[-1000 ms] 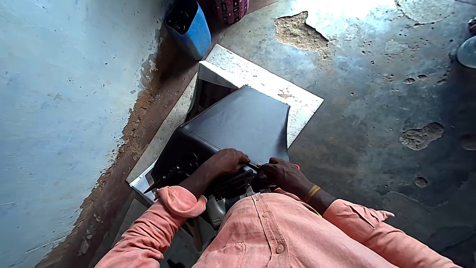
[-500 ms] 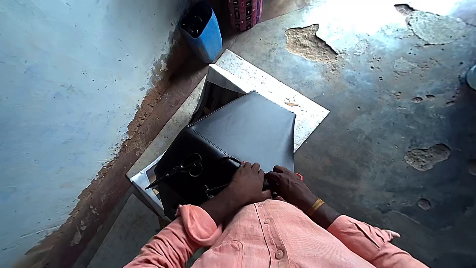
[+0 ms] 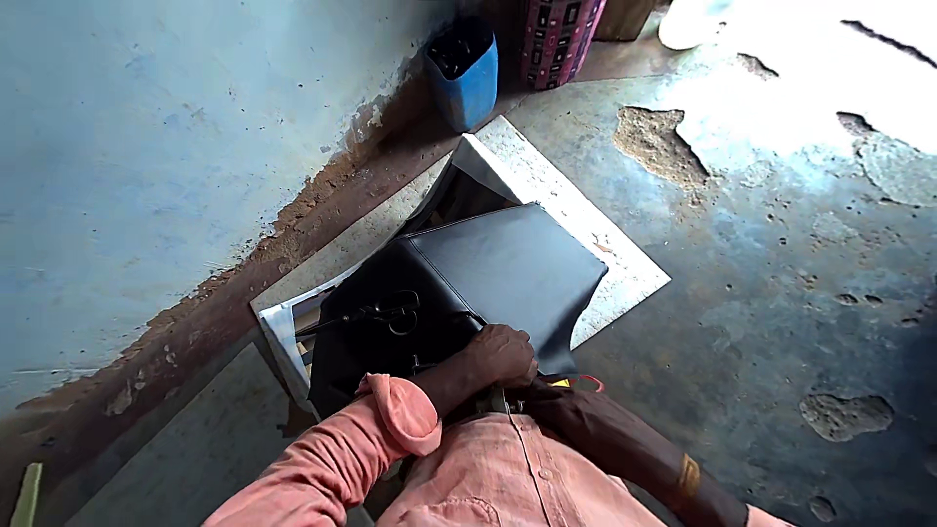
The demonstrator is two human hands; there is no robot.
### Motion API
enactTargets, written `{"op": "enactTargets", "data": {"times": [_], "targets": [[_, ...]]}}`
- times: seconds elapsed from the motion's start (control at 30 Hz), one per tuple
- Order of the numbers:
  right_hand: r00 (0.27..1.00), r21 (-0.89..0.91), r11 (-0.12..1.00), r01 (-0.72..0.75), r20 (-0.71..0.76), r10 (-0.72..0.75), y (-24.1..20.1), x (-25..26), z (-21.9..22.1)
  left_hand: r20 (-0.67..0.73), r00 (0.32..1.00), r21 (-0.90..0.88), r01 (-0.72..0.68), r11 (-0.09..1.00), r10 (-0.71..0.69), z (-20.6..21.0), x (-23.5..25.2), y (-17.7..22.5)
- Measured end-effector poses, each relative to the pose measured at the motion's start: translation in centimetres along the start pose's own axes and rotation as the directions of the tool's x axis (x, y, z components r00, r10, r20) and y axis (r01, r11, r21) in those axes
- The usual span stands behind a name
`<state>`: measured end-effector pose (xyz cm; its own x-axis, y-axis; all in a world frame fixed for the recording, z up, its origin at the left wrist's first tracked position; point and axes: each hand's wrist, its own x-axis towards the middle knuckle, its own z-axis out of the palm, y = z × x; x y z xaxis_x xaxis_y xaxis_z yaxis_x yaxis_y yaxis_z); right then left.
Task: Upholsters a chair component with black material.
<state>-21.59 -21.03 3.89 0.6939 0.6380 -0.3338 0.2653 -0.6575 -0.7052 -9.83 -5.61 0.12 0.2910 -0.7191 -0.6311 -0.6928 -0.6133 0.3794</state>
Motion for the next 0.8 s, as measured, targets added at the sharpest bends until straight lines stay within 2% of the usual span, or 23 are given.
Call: {"op": "enactTargets", "data": {"times": [0.1, 0.2, 0.23, 0.3, 0.33, 0.43, 0.5, 0.57, 0.63, 0.73, 0.8], "targets": [[0.983, 0.066, 0.981, 0.183, -0.026, -0.181, -1.4, 3.5, 1.0, 0.062, 0.995, -0.016, -0.072, 0.997, 0.073, -0.8, 0.0, -0.9], [0.984, -0.032, 0.989, 0.143, 0.112, -0.138, -4.6, 7.1, 1.9, 0.106, 0.986, -0.047, -0.125, 0.991, 0.129, -1.3, -0.3, -1.6], [0.987, -0.137, 0.978, 0.159, 0.044, -0.154, -4.7, 7.8, 3.6, 0.103, 0.986, -0.051, -0.129, 0.990, 0.134, -1.4, -0.3, -1.6], [0.930, -0.412, 0.886, 0.215, -0.192, -0.315, -3.7, 9.1, 7.4, 0.115, 0.988, -0.058, -0.101, 0.993, 0.107, -1.7, -0.7, -1.3], [0.904, -0.489, 0.848, 0.202, -0.241, -0.354, -3.8, 9.6, 8.2, 0.126, 0.987, -0.062, -0.088, 0.994, 0.096, -1.9, -1.0, -1.2], [0.886, -0.526, 0.828, 0.192, -0.269, -0.377, -4.5, 9.7, 8.8, 0.130, 0.986, -0.082, -0.091, 0.992, 0.101, -1.7, -1.8, -1.4], [0.946, -0.419, 0.882, 0.215, -0.135, -0.295, -5.2, 8.6, 6.8, 0.082, 0.989, -0.126, -0.112, 0.986, 0.123, -1.2, -2.5, -2.0], [0.981, -0.273, 0.944, 0.183, 0.112, -0.158, -5.9, 7.1, 3.6, 0.063, 0.991, -0.197, -0.104, 0.975, 0.119, -0.8, -3.3, -2.5], [0.958, -0.250, 0.946, 0.208, 0.249, -0.145, -4.7, 5.6, 1.9, 0.023, 0.994, -0.284, -0.098, 0.954, 0.109, 0.3, -3.7, -3.0], [0.922, -0.213, 0.957, 0.197, 0.371, -0.107, -2.0, 2.8, -2.4, -0.078, 0.996, -0.367, -0.077, 0.927, 0.052, 2.3, -4.3, -3.3], [0.880, -0.177, 0.979, 0.102, 0.475, -0.006, 0.2, 1.6, -6.9, -0.148, 0.989, -0.374, -0.037, 0.927, -0.021, 3.3, -5.2, -2.4]]}}
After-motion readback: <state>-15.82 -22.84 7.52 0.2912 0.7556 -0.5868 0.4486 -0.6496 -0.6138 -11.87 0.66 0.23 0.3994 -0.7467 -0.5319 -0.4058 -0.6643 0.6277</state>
